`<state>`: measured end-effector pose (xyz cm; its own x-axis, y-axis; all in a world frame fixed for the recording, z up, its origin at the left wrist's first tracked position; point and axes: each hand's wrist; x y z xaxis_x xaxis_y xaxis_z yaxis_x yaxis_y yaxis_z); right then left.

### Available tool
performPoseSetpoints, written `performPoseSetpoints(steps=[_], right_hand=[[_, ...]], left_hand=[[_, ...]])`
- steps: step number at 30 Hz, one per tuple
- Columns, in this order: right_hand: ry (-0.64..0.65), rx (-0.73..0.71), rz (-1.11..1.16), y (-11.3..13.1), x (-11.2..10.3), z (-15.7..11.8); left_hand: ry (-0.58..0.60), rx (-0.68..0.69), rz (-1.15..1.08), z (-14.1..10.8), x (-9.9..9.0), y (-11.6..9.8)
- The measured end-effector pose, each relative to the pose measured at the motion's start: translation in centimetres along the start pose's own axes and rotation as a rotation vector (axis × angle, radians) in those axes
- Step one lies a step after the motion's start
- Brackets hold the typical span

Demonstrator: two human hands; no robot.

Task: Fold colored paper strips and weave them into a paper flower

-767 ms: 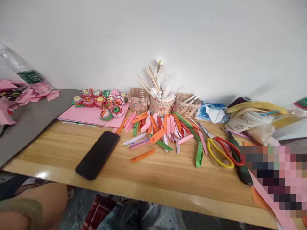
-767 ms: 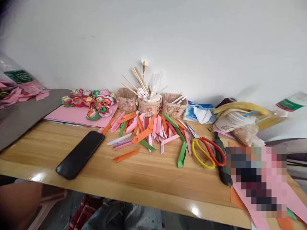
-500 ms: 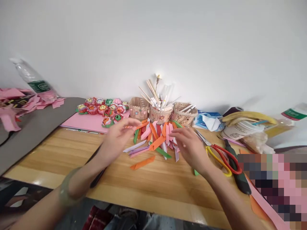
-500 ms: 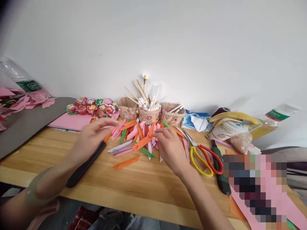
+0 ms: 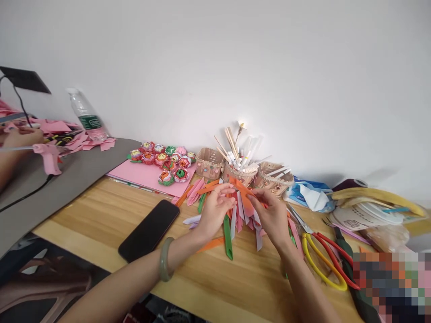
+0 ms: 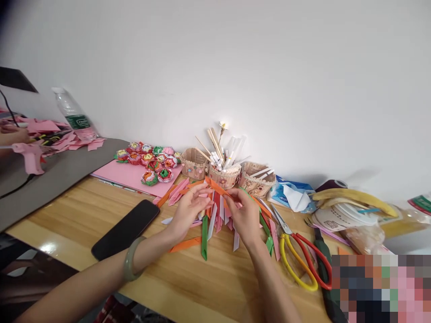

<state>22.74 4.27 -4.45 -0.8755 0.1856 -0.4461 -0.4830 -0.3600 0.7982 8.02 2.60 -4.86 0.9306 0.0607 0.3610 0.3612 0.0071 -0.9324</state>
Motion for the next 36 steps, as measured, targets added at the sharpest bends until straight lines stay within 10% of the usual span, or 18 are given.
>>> performPoseSetpoints(steps=[6, 16, 22, 25, 29, 36], right_hand=[[0.374, 0.363, 0.334, 1.2, 0.7, -1.3], [0.538, 0.446, 0.419, 2.0, 2.1, -2.8], [0.476, 0.440, 0.376, 2.4, 1.7, -2.7], [0.457, 0.418, 0.383, 2.4, 1.6, -2.5], [0.442, 0.384, 0.368, 2.1, 1.6, -2.4], [0.394, 0.375, 0.379, 2.0, 1.1, -2.1]], left_hand=[[0.079, -0.077, -0.026, 0.4, 0.3, 0.1], [-0.041, -0.134, 0.022, -0.7, -1.4, -1.7], [-0.169, 0.392, 1.114, -4.5, -9.5, -3.2], [-0.221, 0.340, 1.490, -6.8, -15.0, -1.6], [-0.163, 0.306, 1.568, -8.4, -19.0, -0.1], [-0.204, 0.226, 1.523, -7.7, -20.3, -2.1]])
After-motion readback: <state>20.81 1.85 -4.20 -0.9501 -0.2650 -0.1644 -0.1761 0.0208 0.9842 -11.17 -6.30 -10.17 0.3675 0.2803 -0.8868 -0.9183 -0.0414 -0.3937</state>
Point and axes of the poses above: each hand's wrist, its own z-axis towards the middle knuckle, its own x-axis out of the palm, y = z × x, and after that the axes turned 2 degrees about -y, right-handed
